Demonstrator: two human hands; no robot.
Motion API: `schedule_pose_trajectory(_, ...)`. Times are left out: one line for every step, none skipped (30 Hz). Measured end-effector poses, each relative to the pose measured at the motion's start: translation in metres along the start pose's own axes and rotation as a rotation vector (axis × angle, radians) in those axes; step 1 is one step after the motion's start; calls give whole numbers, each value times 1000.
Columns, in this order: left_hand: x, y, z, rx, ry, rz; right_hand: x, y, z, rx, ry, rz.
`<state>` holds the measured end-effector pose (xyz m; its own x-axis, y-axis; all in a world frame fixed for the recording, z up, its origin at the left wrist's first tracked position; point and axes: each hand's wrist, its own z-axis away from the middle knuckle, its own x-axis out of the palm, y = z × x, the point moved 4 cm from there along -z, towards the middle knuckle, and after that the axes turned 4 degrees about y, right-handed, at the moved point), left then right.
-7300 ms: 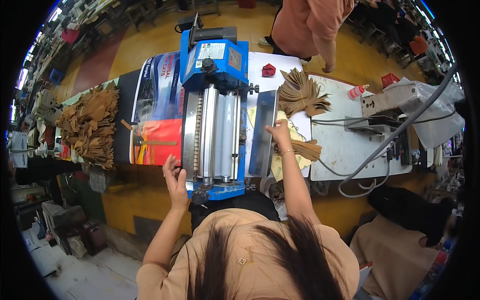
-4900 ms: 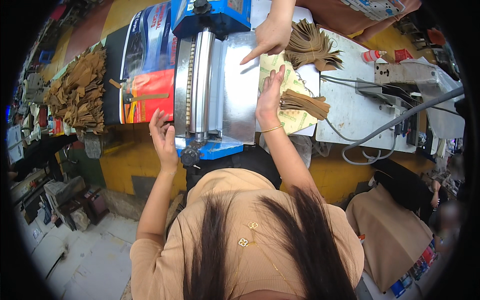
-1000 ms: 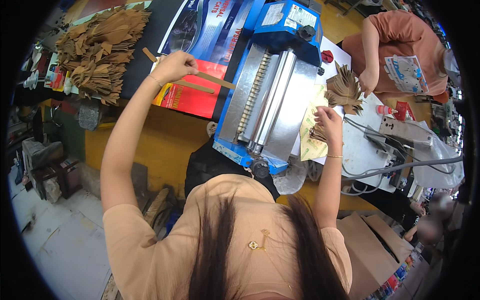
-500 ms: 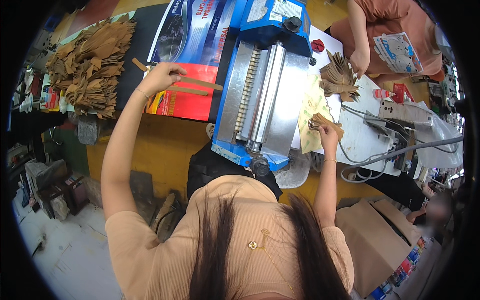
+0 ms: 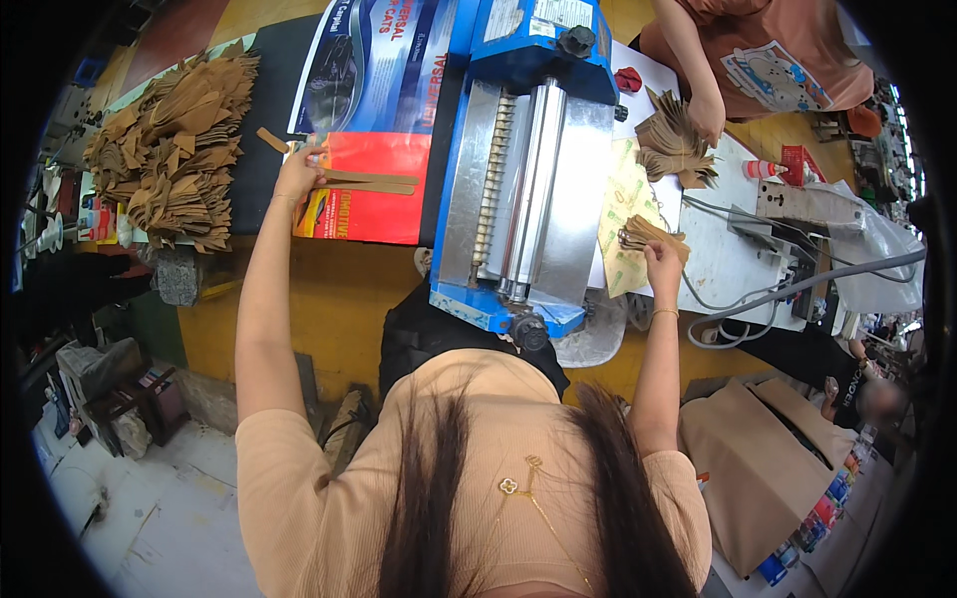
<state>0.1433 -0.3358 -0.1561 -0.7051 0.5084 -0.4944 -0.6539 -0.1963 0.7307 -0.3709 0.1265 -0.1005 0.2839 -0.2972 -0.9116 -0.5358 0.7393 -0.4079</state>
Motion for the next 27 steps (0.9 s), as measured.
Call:
schedule_pose_trajectory(-3, -2, -1, 12, 23, -22, 1, 2, 0, 10, 21, 10)
schedule_pose_trajectory(-5, -5, -2, 17, 47, -37, 2, -1, 0, -79, 45, 55)
schedule_pose_trajectory(-6, -7, -3, 26, 66, -67, 3, -3, -1, -121, 65, 97)
schedule_pose_trajectory(-7, -10, -3, 30, 84, -91, 4, -2, -2, -100, 62, 150)
schedule_pose_trajectory(-8, -12, -3, 28, 96, -103, 3, -5, -3, -157, 82, 136)
schedule_pose_trajectory(-10, -11, -2, 76, 134, -220, 2, -6, -4, -152, 78, 133)
schedule_pose_trajectory(-11, -9, 0, 119, 165, -325, 3, -7, -5, -161, 87, 122)
schedule_pose_trajectory(-10, -6, 1, 147, 190, -431, 4, -9, -6, -158, 95, 142)
schedule_pose_trajectory(-8, -2, 5, 180, 258, -499, 4, -10, -8, -168, 117, 156)
schedule_pose_trajectory(-8, 1, 12, 194, 323, -567, 5, -11, -10, -179, 140, 171)
schedule_pose_trajectory(-7, 7, 18, 206, 390, -634, 6, -10, -12, -185, 145, 209)
schedule_pose_trajectory(-3, 14, 20, 217, 378, -626, 10, -8, -15, -164, 98, 244)
schedule_pose_trajectory(1, 21, 23, 225, 369, -618, 14, -6, -17, -141, 50, 283)
schedule_pose_trajectory(4, 29, 27, 248, 370, -608, 17, -3, -19, -120, -1, 320)
schedule_pose_trajectory(13, 42, 33, 368, 420, -602, 20, -2, -19, -150, 2, 395)
schedule_pose_trajectory(20, 52, 40, 458, 422, -546, 20, -1, -19, -171, 11, 398)
schedule_pose_trajectory(33, 62, 46, 508, 409, -496, 21, 1, -20, -182, 14, 411)
schedule_pose_trajectory(46, 73, 54, 566, 400, -441, 22, 3, -21, -193, 18, 423)
schedule_pose_trajectory(57, 82, 61, 564, 362, -377, 24, 1, -22, -235, 81, 419)
schedule_pose_trajectory(70, 92, 70, 573, 322, -306, 25, -1, -21, -273, 147, 416)
schedule_pose_trajectory(85, 104, 77, 595, 271, -212, 20, 3, -22, -265, 189, 422)
schedule_pose_trajectory(97, 114, 85, 574, 249, -156, 16, 6, -23, -299, 197, 464)
schedule_pose_trajectory(109, 124, 95, 563, 218, -82, 18, 8, -26, -289, 178, 509)
schedule_pose_trajectory(121, 133, 103, 551, 184, -9, 18, 11, -28, -266, 153, 562)
schedule_pose_trajectory(130, 141, 109, 505, 144, 42, 16, 11, -27, -295, 170, 566)
schedule_pose_trajectory(138, 150, 114, 529, 160, 40, 15, 10, -26, -337, 197, 568)
schedule_pose_trajectory(143, 158, 117, 551, 179, 36, 14, 11, -27, -317, 194, 548)
